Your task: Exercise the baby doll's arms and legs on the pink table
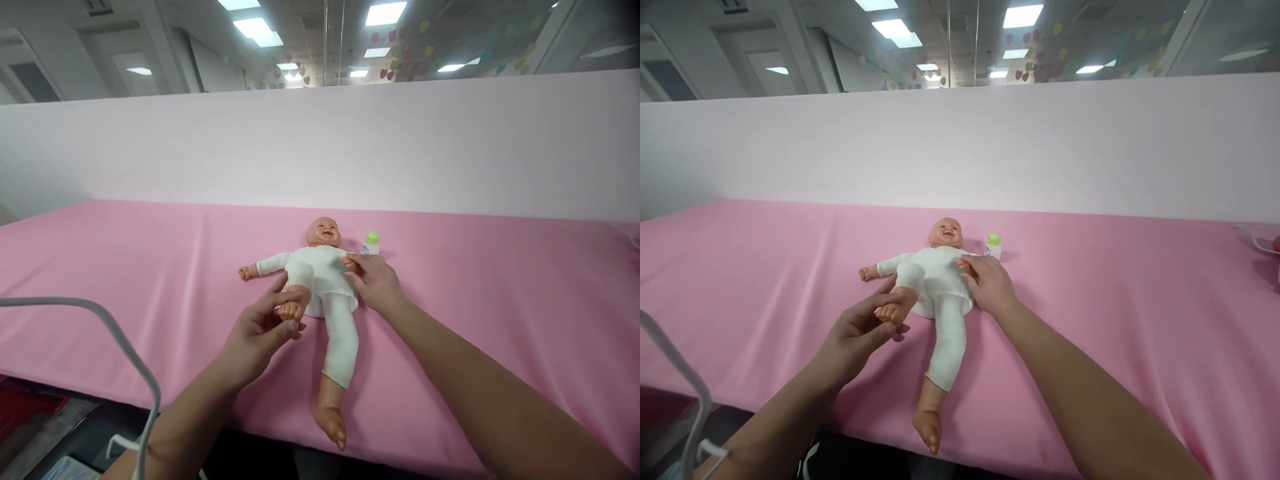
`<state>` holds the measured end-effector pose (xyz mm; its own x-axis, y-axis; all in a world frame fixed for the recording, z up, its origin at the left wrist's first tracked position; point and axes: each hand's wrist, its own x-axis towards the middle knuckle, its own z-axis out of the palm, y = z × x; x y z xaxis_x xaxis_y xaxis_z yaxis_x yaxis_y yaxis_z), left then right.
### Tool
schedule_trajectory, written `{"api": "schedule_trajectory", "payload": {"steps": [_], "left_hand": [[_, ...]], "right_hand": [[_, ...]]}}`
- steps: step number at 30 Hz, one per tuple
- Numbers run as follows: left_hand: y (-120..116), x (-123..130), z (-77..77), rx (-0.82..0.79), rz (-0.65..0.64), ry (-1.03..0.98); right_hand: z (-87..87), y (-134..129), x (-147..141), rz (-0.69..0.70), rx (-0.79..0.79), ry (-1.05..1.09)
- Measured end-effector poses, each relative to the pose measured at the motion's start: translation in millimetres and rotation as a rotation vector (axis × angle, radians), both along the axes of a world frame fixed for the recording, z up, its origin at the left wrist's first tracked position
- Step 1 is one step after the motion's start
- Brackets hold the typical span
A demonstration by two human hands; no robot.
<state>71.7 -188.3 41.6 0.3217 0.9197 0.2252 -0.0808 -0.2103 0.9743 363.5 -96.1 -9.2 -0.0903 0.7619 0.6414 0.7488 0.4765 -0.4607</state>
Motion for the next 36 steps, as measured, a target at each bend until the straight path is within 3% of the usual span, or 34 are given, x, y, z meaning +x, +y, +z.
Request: {"api": "schedule_trajectory", "payload": {"steps": [5,11,17,23,25,28,32,36], "left_hand": [[-34.1,-37.2,-19.4,-0.075,0.004,0.026],[-57.3,-62.0,-38.7,-0.112,0.055,0.113],[-70.5,-57.9,-43.5,-0.113,-0.054,0.087],[-84.0,-53.7,-38.5,0.0,-0.121,0.097],[-85.1,-51.7,-31.5,0.02,-0.114,0.104],[-79.2,-47.6,-19.3,0.02,-0.105,0.125],[-59.5,-36.2,-7.5,0.027,-0.081,0.118],[-32.5,-15.4,-7.5,0.058,-0.055,0.024]], "right_hand": [[3.1,7.1,30.4,-0.233,-0.15,0.487],[-9.8,23.0,70.6,-0.381,-0.325,0.715],[-25.2,30.9,83.9,-0.419,-0.343,0.691],[2.7,13.5,63.5,-0.537,-0.205,0.519],[11.6,5.4,50.9,-0.484,-0.121,0.445],[16.9,-5.4,27.0,-0.279,-0.005,0.26],[12.2,-13.1,-4.2,-0.061,0.119,-0.086],[6.0,-12.9,-19.0,0.077,0.166,-0.285]]}}
